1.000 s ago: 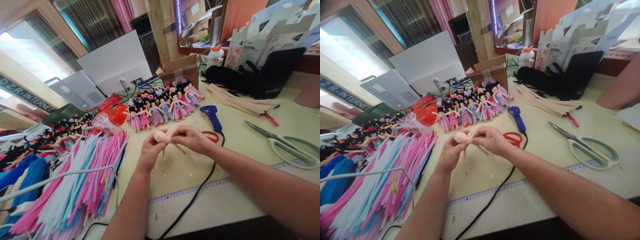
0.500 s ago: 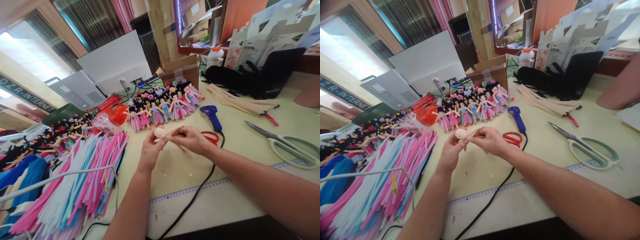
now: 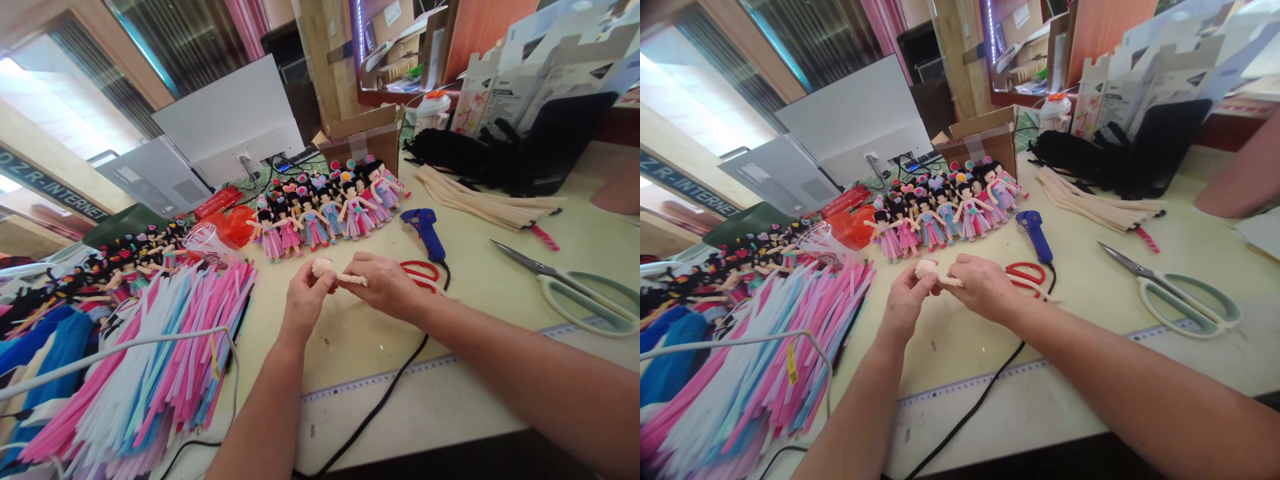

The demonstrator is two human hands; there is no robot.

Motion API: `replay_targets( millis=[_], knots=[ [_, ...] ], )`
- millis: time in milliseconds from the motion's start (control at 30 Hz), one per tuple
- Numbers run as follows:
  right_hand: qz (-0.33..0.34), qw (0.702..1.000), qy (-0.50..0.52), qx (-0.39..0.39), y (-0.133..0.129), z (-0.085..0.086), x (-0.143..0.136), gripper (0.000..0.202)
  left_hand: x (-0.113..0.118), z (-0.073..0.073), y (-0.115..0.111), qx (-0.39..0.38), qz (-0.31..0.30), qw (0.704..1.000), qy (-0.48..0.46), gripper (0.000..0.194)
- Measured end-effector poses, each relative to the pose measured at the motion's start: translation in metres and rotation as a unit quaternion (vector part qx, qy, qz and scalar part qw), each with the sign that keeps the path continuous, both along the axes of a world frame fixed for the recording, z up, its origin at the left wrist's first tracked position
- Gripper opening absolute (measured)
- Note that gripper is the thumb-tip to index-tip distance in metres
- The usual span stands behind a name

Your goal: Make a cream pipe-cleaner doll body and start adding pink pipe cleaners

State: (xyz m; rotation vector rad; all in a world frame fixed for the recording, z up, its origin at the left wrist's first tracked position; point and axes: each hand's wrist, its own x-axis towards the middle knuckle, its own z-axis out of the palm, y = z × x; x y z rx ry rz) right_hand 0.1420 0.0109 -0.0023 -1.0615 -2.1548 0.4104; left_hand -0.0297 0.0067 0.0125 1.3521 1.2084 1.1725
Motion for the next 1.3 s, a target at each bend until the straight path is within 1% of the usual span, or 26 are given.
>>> replay_targets(
  millis=[167, 300, 500, 633, 700, 800, 867, 933, 1067, 1200, 1300],
  knots=[
    [-0.003, 1.0, -0.023, 0.012, 0.001, -0.001, 0.001, 0.022, -0.004, 0.002, 0.0, -0.003, -0.025, 0.999, 0.02, 0.033],
    [-0.012, 1.0, -0.006, 0.009, 0.001, 0.001, 0.002, 0.023, -0.007, 0.006, 0.0, 0.007, -0.059, 0.998, 0.031, 0.029],
    [-0.002, 0.995, 0.08, -0.055, 0.001, 0.009, 0.002, 0.009, -0.011, 0.011, 0.0, 0.02, -0.105, 0.994, 0.029, 0.023],
    [0.028, 0.987, 0.115, -0.111, 0.0, 0.013, 0.0, 0.012, -0.015, 0.006, 0.0, 0.029, -0.107, 0.993, 0.03, 0.023],
    [0.035, 0.981, 0.143, -0.129, -0.001, 0.014, -0.001, 0.014, -0.015, 0.001, 0.001, 0.028, -0.104, 0.994, 0.01, 0.026],
    [0.009, 0.976, 0.175, -0.132, -0.001, 0.012, -0.003, 0.014, -0.011, -0.005, 0.002, 0.007, -0.092, 0.995, -0.04, 0.034],
    [-0.01, 0.976, 0.183, -0.121, 0.0, 0.008, -0.004, 0.015, -0.008, -0.006, 0.003, -0.012, -0.085, 0.994, -0.065, 0.032],
    [-0.019, 0.978, 0.182, -0.099, 0.002, 0.003, -0.004, 0.016, -0.004, -0.005, 0.002, -0.029, -0.078, 0.994, -0.076, 0.026],
    [-0.048, 0.983, 0.164, -0.06, 0.005, -0.004, -0.005, 0.015, 0.002, 0.0, 0.0, -0.055, -0.045, 0.995, -0.07, 0.02],
    [-0.073, 0.984, 0.15, -0.068, 0.003, -0.003, -0.007, 0.011, 0.007, 0.003, -0.004, -0.059, -0.011, 0.997, -0.049, 0.021],
    [-0.059, 0.984, 0.15, -0.074, 0.002, -0.001, -0.007, 0.011, 0.01, 0.003, -0.005, -0.059, 0.017, 0.997, -0.036, 0.017]
  ],
)
